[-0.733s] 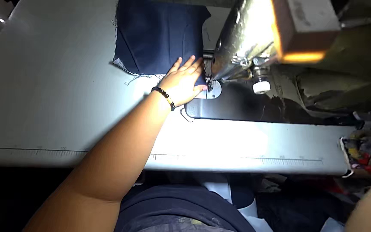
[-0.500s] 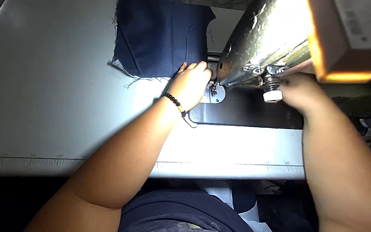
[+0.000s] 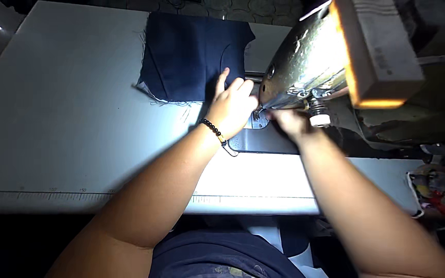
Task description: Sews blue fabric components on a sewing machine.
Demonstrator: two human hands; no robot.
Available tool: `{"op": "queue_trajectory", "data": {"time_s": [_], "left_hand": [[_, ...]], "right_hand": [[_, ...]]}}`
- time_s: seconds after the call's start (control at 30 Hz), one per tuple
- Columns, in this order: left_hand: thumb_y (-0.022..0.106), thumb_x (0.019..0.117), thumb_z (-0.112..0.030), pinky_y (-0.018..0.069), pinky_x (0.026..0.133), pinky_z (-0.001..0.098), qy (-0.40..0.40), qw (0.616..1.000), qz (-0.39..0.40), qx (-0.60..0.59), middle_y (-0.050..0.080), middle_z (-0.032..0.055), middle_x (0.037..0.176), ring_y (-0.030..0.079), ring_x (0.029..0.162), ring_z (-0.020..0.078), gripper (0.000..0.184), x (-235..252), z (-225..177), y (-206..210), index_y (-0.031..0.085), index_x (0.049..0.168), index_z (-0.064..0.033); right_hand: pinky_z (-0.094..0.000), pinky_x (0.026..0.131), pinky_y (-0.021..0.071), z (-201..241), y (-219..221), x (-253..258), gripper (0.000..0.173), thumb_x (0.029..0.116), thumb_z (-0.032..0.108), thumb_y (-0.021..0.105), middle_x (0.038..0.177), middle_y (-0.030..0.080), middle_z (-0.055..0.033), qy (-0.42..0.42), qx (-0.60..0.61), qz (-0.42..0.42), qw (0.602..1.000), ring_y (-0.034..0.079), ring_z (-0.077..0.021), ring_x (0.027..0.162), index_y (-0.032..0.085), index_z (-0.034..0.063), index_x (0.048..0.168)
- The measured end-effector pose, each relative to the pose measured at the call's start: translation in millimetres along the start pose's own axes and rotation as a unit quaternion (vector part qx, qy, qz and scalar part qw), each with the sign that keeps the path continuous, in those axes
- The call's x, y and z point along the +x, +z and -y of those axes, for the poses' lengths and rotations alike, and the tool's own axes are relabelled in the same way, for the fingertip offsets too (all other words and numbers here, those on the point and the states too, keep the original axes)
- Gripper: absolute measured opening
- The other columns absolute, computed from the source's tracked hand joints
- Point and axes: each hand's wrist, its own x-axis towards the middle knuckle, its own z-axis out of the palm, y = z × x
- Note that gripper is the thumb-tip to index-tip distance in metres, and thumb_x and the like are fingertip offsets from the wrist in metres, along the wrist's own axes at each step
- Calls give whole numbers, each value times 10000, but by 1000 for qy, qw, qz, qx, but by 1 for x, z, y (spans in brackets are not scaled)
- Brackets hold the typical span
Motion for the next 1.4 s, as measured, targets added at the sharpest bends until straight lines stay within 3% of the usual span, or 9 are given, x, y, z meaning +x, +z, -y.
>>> {"op": "queue_trajectory", "data": {"time_s": [0.1,0.3,0.43,0.57,0.73,0.93,1.07,1.2,1.4], "left_hand": [[562,970,-85,316,1188,547,38,999,-9,-23,707,149,1124,627,1194,339,222,-4,0,0,775,913,-65],[321,1111,-427,161,1177,729,-275,955,110,11,211,193,1697,147,1559,474,580,-59,115,-47,269,1645,-207],[323,1108,-421,224,1121,792,-317,939,99,95,252,268,1660,219,1508,556,595,-188,188,-96,309,1624,-126],[489,1021,-558,364,897,854,-279,931,212,103,386,425,1490,392,1305,695,781,-231,64,-123,353,1592,-42],[514,1011,-434,546,722,628,-85,983,155,57,713,184,891,709,857,403,443,-188,-9,-101,756,1042,-63],[448,1059,-495,260,1100,740,-204,969,127,55,370,118,1640,301,1506,439,552,-158,68,-66,442,1568,-281],[400,1087,-466,231,1114,754,-254,958,126,53,355,154,1644,279,1515,462,533,-150,94,-70,438,1571,-247],[443,1081,-374,283,1105,737,-277,942,177,67,345,178,1640,294,1506,466,536,-122,90,-80,409,1579,-178],[518,933,13,490,1007,521,-46,992,102,-51,666,214,1192,628,1158,361,290,-56,41,-59,739,1117,-20]], "right_hand": [[-533,980,466,14,8,-1,287,997,144,585,1116,702,-267,42,-73,-40,996,668,-339,1080,702,-84,1127],[-409,1076,470,-3,-3,-13,451,1022,130,568,1368,572,-268,85,77,-22,993,607,-285,1223,488,-78,1413],[-411,837,553,-16,-50,-89,370,980,62,597,1408,539,-215,69,101,-12,992,642,-249,1029,583,10,1346],[-271,709,530,-13,-43,-167,242,946,92,593,1145,610,-112,46,101,-113,987,595,-110,849,674,14,1160],[-328,842,587,54,12,-180,174,943,140,622,1012,734,-72,-229,40,-46,971,702,-157,952,768,52,979],[-437,908,570,59,29,-181,333,1017,333,565,1140,707,-131,-220,-106,14,970,685,-276,1092,751,61,1064],[-523,1078,485,56,32,-186,485,976,450,612,1397,624,-184,-177,-143,32,973,571,-337,1345,709,25,1188],[-602,908,511,60,37,-188,555,880,525,709,1285,651,-166,-166,-183,20,969,602,-397,1212,707,55,1176],[-524,791,524,69,35,-187,330,787,195,796,1169,654,-148,-146,-180,29,972,628,-369,1034,702,88,1084]]}}
